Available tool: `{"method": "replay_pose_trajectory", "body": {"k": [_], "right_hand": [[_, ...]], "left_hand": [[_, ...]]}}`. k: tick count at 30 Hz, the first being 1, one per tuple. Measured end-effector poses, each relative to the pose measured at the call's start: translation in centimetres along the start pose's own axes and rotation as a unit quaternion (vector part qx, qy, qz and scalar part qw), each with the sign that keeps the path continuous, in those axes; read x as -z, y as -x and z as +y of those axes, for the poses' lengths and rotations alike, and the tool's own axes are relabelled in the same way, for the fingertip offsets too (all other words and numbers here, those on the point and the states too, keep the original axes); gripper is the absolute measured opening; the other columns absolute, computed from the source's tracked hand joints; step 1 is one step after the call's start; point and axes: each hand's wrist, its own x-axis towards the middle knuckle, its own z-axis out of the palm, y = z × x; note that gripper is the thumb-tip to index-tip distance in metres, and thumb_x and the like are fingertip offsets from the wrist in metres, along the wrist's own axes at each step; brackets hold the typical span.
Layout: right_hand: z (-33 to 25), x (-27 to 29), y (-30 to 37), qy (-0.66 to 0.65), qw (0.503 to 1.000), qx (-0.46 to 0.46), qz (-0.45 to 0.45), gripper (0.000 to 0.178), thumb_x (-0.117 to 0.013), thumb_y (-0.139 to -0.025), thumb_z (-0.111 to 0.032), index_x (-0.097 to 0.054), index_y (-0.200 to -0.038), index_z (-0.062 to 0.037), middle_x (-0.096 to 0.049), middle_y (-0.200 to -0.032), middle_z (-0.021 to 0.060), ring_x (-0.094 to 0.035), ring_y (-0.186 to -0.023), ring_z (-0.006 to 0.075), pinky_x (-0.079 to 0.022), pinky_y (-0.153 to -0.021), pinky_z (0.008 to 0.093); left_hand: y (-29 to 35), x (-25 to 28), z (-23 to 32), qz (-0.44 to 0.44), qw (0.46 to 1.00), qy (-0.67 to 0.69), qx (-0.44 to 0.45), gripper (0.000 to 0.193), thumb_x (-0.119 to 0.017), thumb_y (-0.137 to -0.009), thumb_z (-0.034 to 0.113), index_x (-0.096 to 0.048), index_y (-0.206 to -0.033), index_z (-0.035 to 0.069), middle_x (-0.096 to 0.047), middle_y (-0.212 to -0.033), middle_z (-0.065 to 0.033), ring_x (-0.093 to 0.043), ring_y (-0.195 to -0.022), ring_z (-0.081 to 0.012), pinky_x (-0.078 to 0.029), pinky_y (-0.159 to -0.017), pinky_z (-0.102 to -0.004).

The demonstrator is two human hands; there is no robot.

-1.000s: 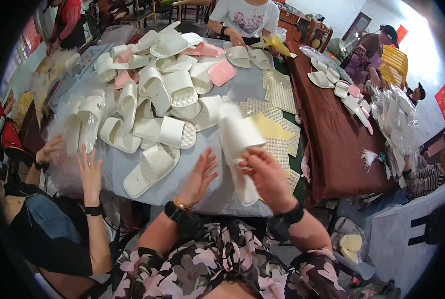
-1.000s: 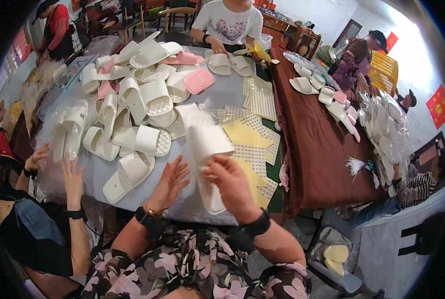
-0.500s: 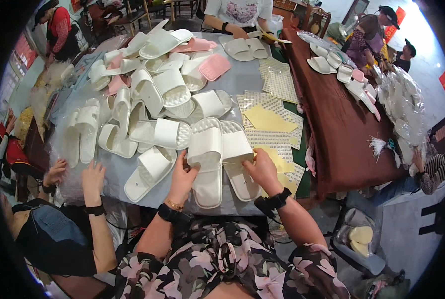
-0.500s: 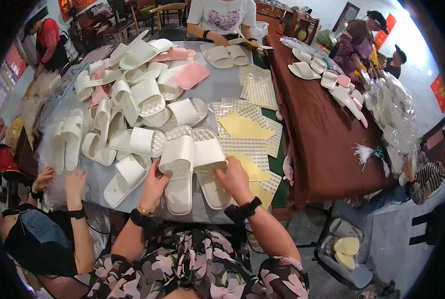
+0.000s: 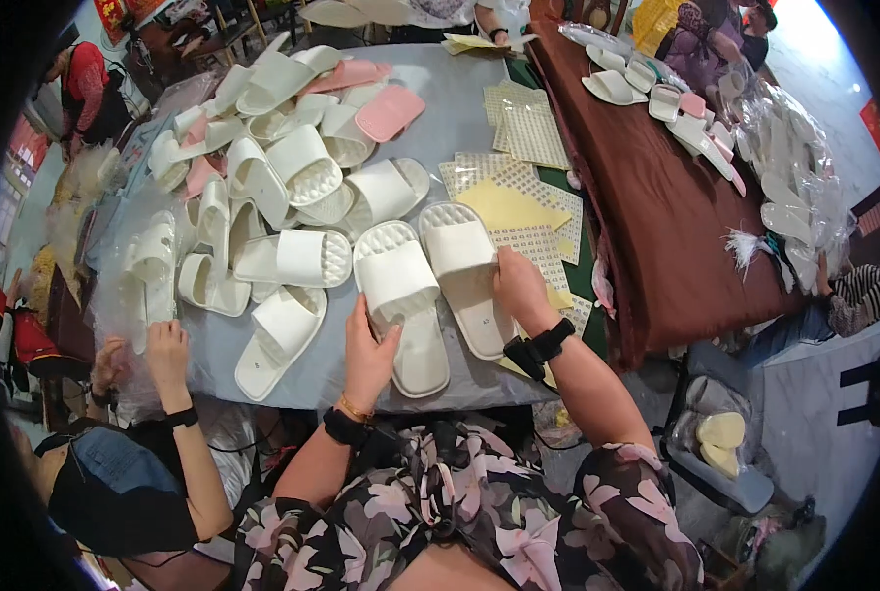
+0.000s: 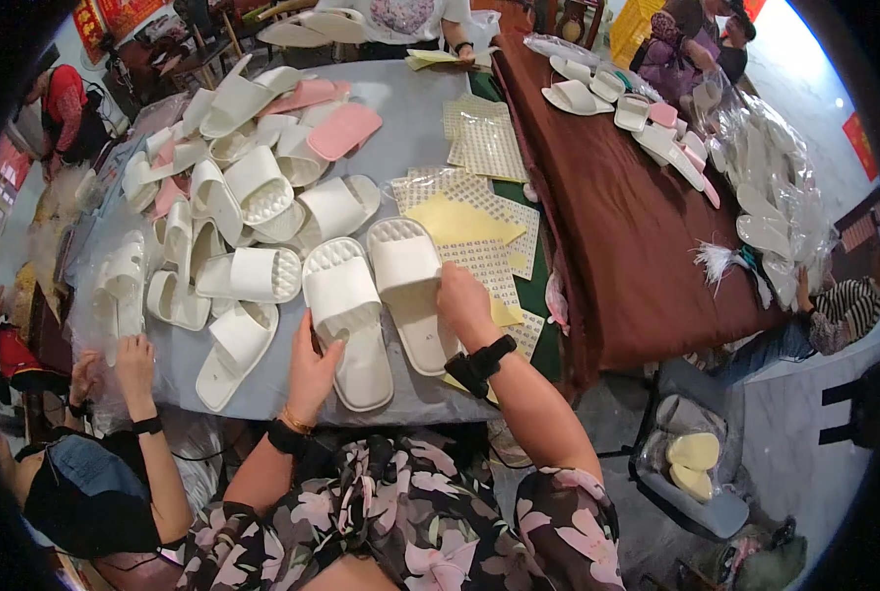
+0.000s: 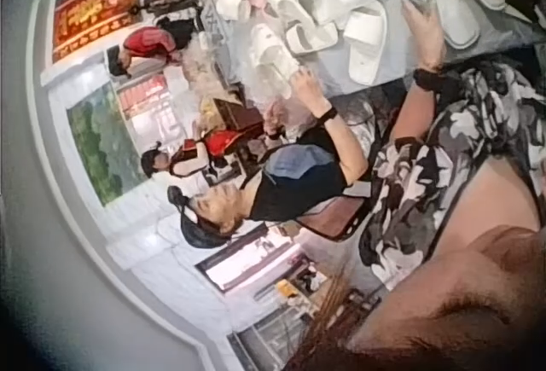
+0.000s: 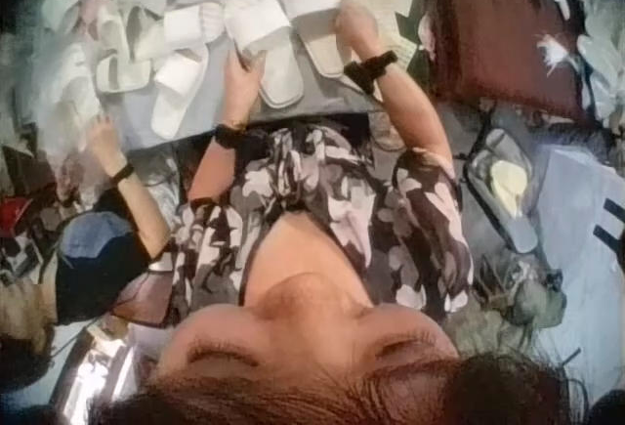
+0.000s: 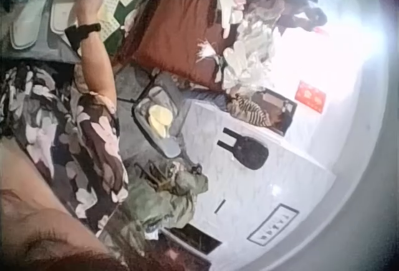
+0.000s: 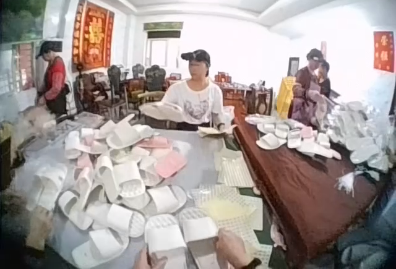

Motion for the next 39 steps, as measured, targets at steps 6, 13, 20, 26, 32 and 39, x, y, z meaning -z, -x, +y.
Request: {"method": "replay_pose_trajectory", "body": {"k": [6, 13, 20, 26, 32, 39], "right_hand": [[1.4, 0.6, 0.5, -0.041, 0.998, 0.021, -0.036, 0.015, -0.055, -0.085, -0.009, -0.055, -0.096, 0.0012, -0.064, -0.091, 0.0245, -0.062, -0.088, 0.0428, -0.05, -0.078, 0.0502], [1.6, 3.1, 3.6, -0.161, 0.987, -0.001, -0.011, 0.024, -0.064, -0.084, -0.009, -0.062, -0.106, -0.0005, -0.065, -0.085, 0.0177, -0.064, -0.076, 0.0342, -0.051, -0.069, 0.042], [1.6, 2.5, 8.4, -0.197, 0.98, 0.008, -0.036, 0.014, -0.065, -0.083, -0.008, -0.063, -0.096, -0.0037, -0.062, -0.086, 0.0153, -0.064, -0.077, 0.0341, -0.051, -0.068, 0.0418], [-0.3, 2.4, 8.9, -0.212, 0.976, 0.005, -0.047, 0.013, -0.065, -0.084, -0.008, -0.065, -0.097, -0.007, -0.061, -0.089, 0.0138, -0.063, -0.078, 0.0337, -0.052, -0.068, 0.0408], [-1.1, 2.4, 8.2, -0.162, 0.985, 0.055, -0.04, 0.013, -0.064, -0.085, -0.009, -0.066, -0.098, -0.0086, -0.061, -0.09, 0.0134, -0.063, -0.08, 0.0347, -0.052, -0.068, 0.0403], [4.7, 3.5, 6.3, -0.154, 0.984, -0.057, 0.067, 0.016, -0.063, -0.084, -0.004, -0.065, -0.099, -0.0052, -0.062, -0.09, 0.0141, -0.063, -0.077, 0.0317, -0.052, -0.068, 0.0385]], "left_hand": [[-0.2, -0.5, 2.0, 0.102, 0.942, -0.249, -0.203, 0.067, -0.069, -0.082, 0.009, -0.039, -0.142, -0.002, -0.038, -0.145, -0.0253, -0.042, -0.131, -0.0408, -0.036, -0.107, -0.0452], [-1.8, -3.1, 4.3, -0.159, 0.9, -0.16, -0.372, 0.052, -0.072, -0.078, 0.009, -0.055, -0.126, 0.003, -0.05, -0.135, -0.0202, -0.049, -0.124, -0.0368, -0.041, -0.102, -0.0441], [-3.1, -7.4, 3.9, -0.216, 0.887, -0.22, -0.343, 0.063, -0.072, -0.079, 0.038, -0.054, -0.129, 0.004, -0.051, -0.135, -0.0155, -0.049, -0.123, -0.033, -0.043, -0.099, -0.045], [-3.2, -7.2, 3.9, -0.241, 0.885, -0.239, -0.318, 0.072, -0.071, -0.078, 0.046, -0.05, -0.135, 0.007, -0.047, -0.141, -0.013, -0.046, -0.126, -0.0337, -0.04, -0.101, -0.0463], [-3.2, -7.1, 3.7, -0.246, 0.889, -0.234, -0.307, 0.067, -0.071, -0.08, 0.042, -0.05, -0.135, 0.01, -0.046, -0.142, -0.012, -0.045, -0.127, -0.033, -0.041, -0.101, -0.0458], [-3.4, -6.7, 3.2, -0.194, 0.898, -0.169, -0.357, 0.031, -0.071, -0.08, 0.02, -0.068, -0.11, 0.01, -0.06, -0.123, -0.0117, -0.056, -0.114, -0.0308, -0.046, -0.095, -0.042]]}}
